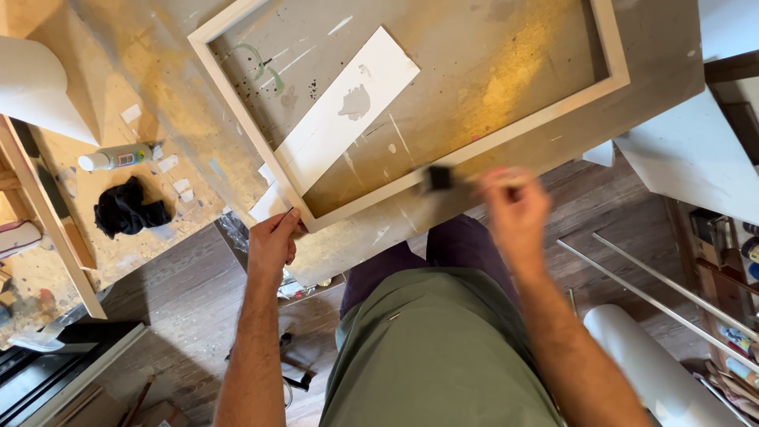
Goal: Staining a wooden frame using a foam brush
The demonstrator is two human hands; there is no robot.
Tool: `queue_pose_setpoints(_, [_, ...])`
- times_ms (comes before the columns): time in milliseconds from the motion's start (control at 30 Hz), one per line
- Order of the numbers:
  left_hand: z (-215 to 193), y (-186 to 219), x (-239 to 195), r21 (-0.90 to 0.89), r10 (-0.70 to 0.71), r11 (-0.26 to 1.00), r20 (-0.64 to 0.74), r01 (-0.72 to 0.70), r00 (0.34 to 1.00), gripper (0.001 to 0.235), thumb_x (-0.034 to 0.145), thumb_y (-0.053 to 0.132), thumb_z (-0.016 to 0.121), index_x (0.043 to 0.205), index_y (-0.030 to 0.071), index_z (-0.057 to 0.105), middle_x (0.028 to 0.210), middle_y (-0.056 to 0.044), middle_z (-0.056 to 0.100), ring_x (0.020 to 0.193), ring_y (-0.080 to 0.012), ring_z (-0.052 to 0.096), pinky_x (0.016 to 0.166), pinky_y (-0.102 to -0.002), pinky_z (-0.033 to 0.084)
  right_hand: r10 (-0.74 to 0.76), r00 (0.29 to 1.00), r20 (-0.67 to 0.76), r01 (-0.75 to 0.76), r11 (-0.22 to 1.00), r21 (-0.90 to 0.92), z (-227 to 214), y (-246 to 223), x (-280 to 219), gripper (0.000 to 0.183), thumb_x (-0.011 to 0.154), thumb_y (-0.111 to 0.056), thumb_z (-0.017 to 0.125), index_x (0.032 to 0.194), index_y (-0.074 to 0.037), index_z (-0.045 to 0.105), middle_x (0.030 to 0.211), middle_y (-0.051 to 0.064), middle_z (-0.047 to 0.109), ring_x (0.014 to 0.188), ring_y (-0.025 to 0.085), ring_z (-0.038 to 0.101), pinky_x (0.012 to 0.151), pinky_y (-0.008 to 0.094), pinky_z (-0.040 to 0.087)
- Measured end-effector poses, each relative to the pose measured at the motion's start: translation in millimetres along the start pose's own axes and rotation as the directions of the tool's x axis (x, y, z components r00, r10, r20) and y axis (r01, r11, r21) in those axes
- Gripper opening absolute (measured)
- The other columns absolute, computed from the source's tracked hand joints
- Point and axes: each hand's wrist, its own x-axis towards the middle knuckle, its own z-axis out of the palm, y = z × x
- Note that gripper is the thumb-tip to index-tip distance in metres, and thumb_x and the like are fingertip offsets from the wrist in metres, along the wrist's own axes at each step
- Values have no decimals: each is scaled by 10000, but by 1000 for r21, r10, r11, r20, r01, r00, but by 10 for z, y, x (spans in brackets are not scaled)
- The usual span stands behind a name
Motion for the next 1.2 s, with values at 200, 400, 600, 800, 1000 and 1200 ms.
queue_pose_setpoints(200, [-32,-26,-13,-13,-15,1000,5,15,1000,292,978,214,712,912,-71,717,588,-186,571,288,-156,384,295,-296,335,-135,958,-251,97,983,-159,-976,330,712,136,1196,-11,703,1088,-89,673,855,90,666,745,143,563,779,313,487])
queue_pose_setpoints(400, [-8,-19,5,-25,-6,1000,7,6,1000,280,970,206,725,937,-72,730,617,-189,597,291,-149,395,295,-296,350,92,988,-124,-88,996,34,28,23,53,78,1036,-10,719,978,-48,683,780,83,650,698,134,572,724,279,490])
queue_pose_setpoints(600, [-38,-99,52,7,-10,1000,7,10,1000,287,977,217,728,967,-70,743,648,-187,617,297,-150,420,302,-303,372,65,962,-266,-48,996,69,-561,507,366,117,1117,-62,713,1030,-96,644,825,64,665,719,126,641,684,247,520])
queue_pose_setpoints(800, [-28,-77,62,1,-9,1000,15,9,1000,296,973,216,731,1035,-72,743,762,-215,660,306,-142,418,305,-306,375,114,990,-86,-108,991,79,87,141,-31,93,1024,-39,721,955,-60,664,839,103,678,734,189,689,720,318,553])
queue_pose_setpoints(1000, [34,452,-200,188,-129,975,44,118,991,393,990,344,676,793,6,722,452,-42,424,415,-117,299,439,-277,271,-126,962,-244,93,986,-141,-1234,587,906,105,1158,-100,658,1095,-85,576,1029,109,693,882,186,679,718,289,521])
queue_pose_setpoints(1200, [17,424,-186,164,-113,981,61,102,992,378,999,322,672,790,11,714,438,-25,379,419,-116,274,451,-273,278,-582,811,53,511,663,-547,-814,113,516,114,1064,183,698,1092,78,664,1008,198,698,908,341,696,778,415,552])
